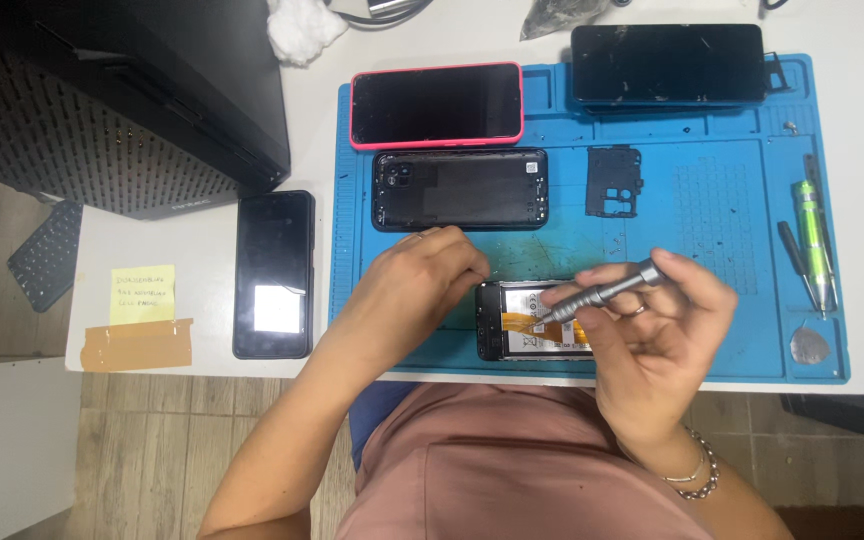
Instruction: The person uses a screwdriver to remove screws from the internal frame of a disassembled smartphone. They work on the motherboard area and the camera module, carefully unscrewing and placing the screws aside on the mat.
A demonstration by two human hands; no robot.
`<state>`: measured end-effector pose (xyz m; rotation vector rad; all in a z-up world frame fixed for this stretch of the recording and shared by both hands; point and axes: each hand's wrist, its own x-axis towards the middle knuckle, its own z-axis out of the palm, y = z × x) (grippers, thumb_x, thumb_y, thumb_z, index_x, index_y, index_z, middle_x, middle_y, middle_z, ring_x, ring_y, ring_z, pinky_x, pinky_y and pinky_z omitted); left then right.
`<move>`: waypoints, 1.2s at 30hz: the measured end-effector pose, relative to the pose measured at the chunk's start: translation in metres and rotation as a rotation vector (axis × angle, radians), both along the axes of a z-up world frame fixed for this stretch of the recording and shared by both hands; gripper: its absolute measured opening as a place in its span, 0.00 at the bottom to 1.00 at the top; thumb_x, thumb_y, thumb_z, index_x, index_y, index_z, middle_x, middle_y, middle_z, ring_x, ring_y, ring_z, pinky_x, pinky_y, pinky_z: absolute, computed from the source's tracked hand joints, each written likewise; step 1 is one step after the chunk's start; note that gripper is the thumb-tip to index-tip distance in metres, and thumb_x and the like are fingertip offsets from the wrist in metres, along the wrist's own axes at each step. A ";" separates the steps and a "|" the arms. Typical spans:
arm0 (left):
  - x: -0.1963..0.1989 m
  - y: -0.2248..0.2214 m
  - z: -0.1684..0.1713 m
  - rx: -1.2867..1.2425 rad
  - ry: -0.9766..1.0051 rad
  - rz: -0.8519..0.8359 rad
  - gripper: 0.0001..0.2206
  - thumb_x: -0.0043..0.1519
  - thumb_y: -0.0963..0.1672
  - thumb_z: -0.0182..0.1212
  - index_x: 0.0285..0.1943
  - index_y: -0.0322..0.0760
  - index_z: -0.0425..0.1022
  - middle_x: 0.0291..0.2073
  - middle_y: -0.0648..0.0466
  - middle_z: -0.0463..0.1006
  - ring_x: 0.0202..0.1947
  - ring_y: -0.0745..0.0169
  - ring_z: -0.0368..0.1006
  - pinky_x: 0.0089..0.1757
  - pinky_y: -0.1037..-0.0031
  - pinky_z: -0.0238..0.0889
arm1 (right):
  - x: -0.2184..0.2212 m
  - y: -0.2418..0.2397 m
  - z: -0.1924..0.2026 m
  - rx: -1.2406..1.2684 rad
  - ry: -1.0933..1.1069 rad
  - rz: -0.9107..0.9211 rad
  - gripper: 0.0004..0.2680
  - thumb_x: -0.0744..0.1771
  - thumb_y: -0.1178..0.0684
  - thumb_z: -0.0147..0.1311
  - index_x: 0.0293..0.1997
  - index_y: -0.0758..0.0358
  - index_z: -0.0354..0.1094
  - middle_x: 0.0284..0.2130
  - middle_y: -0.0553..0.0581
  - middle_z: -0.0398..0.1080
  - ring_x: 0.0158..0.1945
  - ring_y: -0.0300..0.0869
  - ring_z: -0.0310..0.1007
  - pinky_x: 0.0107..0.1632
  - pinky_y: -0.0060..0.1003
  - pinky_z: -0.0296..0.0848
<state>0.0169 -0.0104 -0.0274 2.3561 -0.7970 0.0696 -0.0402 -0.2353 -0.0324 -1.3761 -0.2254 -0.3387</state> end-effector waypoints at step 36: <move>0.000 -0.010 0.010 -0.007 -0.034 -0.057 0.02 0.68 0.41 0.59 0.43 0.41 0.76 0.35 0.57 0.73 0.36 0.55 0.71 0.40 0.67 0.60 | -0.001 -0.001 0.002 0.003 0.047 0.011 0.21 0.68 0.68 0.53 0.64 0.56 0.47 0.45 0.72 0.69 0.40 0.59 0.83 0.37 0.41 0.87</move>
